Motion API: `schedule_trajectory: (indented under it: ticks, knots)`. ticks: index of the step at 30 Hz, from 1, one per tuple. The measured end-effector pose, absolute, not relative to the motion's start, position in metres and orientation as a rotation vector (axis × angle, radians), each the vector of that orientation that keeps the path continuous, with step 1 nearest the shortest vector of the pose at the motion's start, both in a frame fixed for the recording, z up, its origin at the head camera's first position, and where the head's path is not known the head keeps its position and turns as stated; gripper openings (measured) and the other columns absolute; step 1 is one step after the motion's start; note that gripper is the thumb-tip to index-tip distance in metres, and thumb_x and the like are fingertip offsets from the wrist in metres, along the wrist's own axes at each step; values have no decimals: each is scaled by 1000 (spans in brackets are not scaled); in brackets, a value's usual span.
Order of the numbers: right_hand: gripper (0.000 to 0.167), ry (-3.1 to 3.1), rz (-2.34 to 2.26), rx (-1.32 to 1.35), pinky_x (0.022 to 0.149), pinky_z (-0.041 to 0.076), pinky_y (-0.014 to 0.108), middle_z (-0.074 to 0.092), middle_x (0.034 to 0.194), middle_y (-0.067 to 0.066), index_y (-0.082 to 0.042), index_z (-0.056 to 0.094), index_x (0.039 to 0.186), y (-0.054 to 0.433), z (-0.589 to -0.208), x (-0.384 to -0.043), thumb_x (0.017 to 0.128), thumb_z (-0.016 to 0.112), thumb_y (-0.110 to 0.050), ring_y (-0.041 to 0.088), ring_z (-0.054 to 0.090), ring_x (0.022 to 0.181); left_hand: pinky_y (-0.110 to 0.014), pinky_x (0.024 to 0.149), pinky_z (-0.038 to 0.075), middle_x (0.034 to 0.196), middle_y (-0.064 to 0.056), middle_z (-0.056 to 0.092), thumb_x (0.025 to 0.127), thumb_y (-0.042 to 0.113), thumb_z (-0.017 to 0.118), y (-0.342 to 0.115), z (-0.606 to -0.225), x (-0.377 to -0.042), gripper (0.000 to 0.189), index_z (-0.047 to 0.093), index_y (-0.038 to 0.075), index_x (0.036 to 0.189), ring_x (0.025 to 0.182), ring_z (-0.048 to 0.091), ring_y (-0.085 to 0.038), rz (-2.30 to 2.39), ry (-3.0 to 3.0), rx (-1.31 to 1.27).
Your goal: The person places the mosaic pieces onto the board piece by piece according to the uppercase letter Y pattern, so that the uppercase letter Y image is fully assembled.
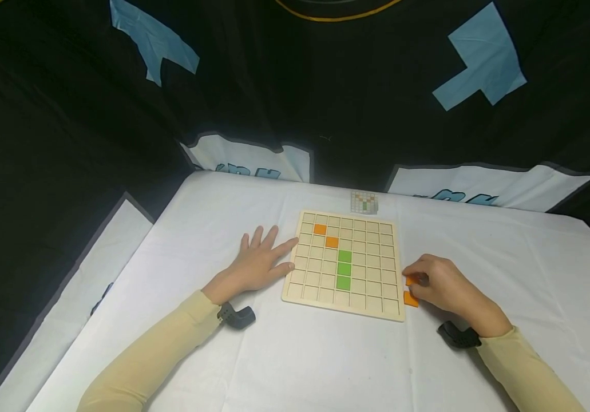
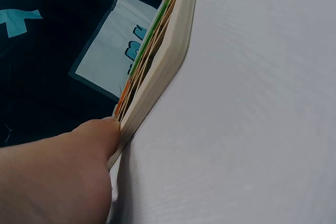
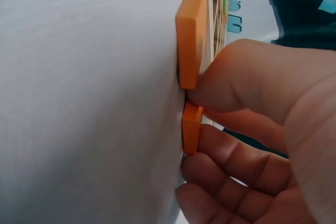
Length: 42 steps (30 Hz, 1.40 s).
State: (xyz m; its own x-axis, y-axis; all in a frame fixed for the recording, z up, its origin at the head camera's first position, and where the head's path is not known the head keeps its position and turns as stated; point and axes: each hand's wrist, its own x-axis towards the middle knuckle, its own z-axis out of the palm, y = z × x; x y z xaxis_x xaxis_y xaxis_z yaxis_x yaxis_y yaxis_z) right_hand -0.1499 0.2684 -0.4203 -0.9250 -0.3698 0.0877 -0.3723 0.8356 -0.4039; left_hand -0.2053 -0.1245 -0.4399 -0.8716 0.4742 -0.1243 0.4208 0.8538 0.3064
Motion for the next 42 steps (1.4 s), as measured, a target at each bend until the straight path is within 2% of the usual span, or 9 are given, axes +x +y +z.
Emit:
schedule_trajectory:
  ticks: [10, 21, 42]
  knots:
    - [23, -3026, 634, 583, 64, 44, 25, 66, 85, 1, -1, 77, 100, 269, -419, -152, 77, 77, 1, 12, 50, 75, -76, 119, 4, 170, -25, 11, 105, 52, 43, -124, -439, -206, 62, 31, 30, 162, 154, 3, -57, 406, 2832, 683]
    - [23, -3034, 648, 598, 66, 47, 26, 69, 87, 2, 0, 77, 100, 270, -418, -154, 77, 78, 1, 12, 52, 76, -77, 119, 4, 170, -25, 12, 104, 52, 44, -124, -439, -206, 63, 31, 29, 162, 154, 3, -57, 404, 2839, 671]
    - [28, -3002, 659, 542, 67, 47, 26, 69, 91, 5, 0, 77, 103, 272, -417, -155, 76, 78, -1, 15, 54, 78, -77, 119, 6, 170, -24, 13, 104, 53, 43, -123, -441, -207, 63, 31, 30, 161, 155, 4, -56, 378, 2841, 680]
